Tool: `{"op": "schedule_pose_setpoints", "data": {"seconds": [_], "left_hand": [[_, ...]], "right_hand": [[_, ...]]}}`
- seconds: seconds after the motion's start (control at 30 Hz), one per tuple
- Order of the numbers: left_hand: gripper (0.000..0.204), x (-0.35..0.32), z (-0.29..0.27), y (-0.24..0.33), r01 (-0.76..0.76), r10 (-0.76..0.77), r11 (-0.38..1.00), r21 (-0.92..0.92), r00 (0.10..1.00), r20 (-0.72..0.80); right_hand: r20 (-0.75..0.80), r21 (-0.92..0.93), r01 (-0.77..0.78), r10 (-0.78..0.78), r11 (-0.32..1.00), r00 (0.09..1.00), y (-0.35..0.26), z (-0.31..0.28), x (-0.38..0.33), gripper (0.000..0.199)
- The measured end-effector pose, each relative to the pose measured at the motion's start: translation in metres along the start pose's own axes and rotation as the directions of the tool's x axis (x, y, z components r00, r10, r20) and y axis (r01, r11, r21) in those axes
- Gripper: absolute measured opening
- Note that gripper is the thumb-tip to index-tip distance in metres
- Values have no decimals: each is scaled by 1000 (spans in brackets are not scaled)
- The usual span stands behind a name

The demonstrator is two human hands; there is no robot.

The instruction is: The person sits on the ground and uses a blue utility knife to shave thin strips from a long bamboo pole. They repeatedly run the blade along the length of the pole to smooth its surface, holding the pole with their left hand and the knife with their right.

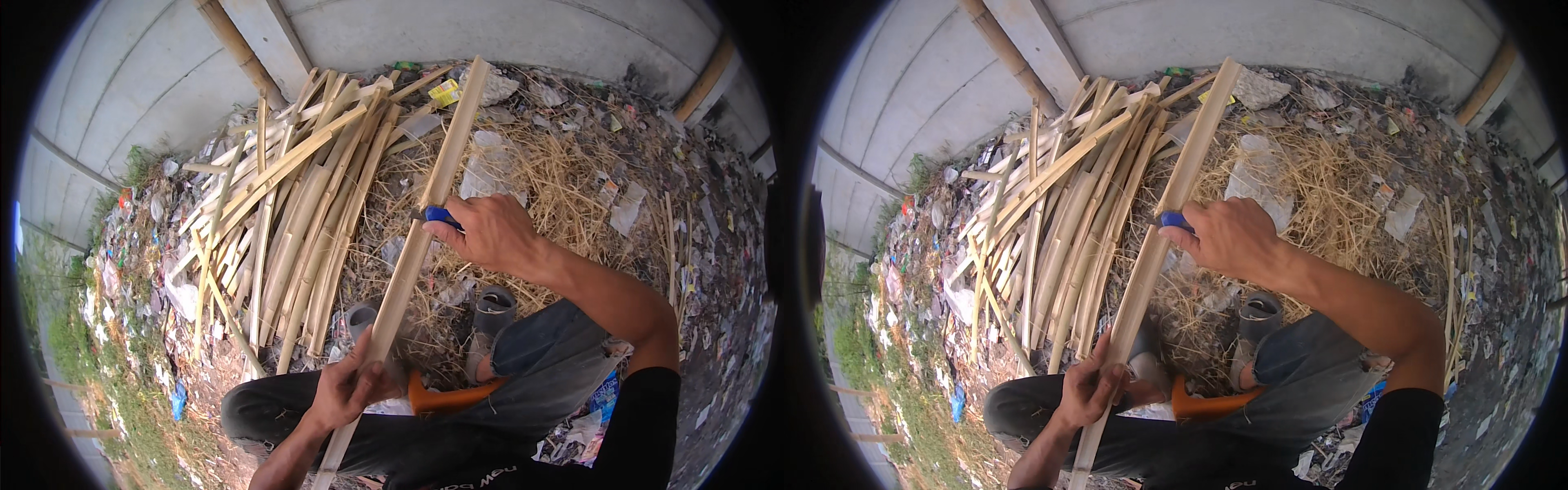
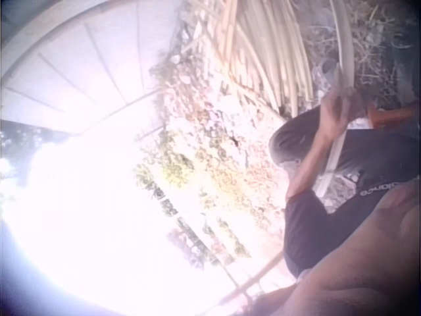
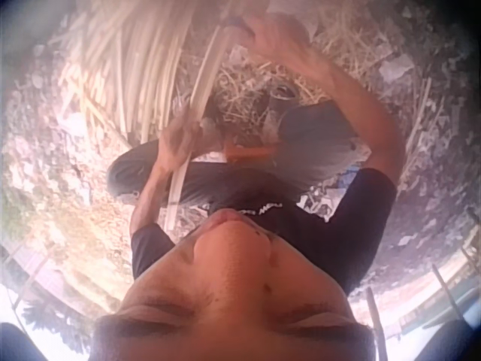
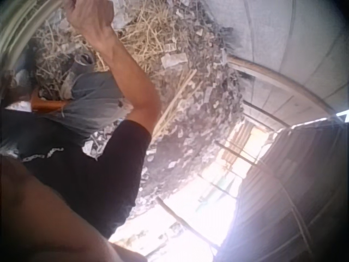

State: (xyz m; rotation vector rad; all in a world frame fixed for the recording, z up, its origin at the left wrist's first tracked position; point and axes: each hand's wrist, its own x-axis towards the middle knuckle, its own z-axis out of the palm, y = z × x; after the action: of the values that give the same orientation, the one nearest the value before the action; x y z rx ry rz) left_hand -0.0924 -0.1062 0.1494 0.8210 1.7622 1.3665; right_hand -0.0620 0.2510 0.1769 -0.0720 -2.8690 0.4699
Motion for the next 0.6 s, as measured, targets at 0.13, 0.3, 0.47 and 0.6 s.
{"op": "schedule_pose_setpoints", "data": {"seconds": [0.13, 0.3, 0.47, 0.6], "left_hand": [[63, 0, -1, 11, 111, -110, 991, -76, 994, 11], [59, 0, -5, 13, 188, -190, 982, 33, 981, 40], [59, 2, 0, 9, 181, -184, 979, 89, 983, 22], [59, -1, -3, 2, 172, -178, 974, 150, 984, 30]], "right_hand": [[-49, -48, 36, -38, 998, 998, 0, 0, 0, 45], [-95, 139, 2, 11, 990, 995, 10, -7, 2, 38], [-186, 357, 187, -127, 915, 974, 22, 3, 3, 22], [-104, 278, 265, -246, 923, 964, 38, 13, 9, 22]]}}
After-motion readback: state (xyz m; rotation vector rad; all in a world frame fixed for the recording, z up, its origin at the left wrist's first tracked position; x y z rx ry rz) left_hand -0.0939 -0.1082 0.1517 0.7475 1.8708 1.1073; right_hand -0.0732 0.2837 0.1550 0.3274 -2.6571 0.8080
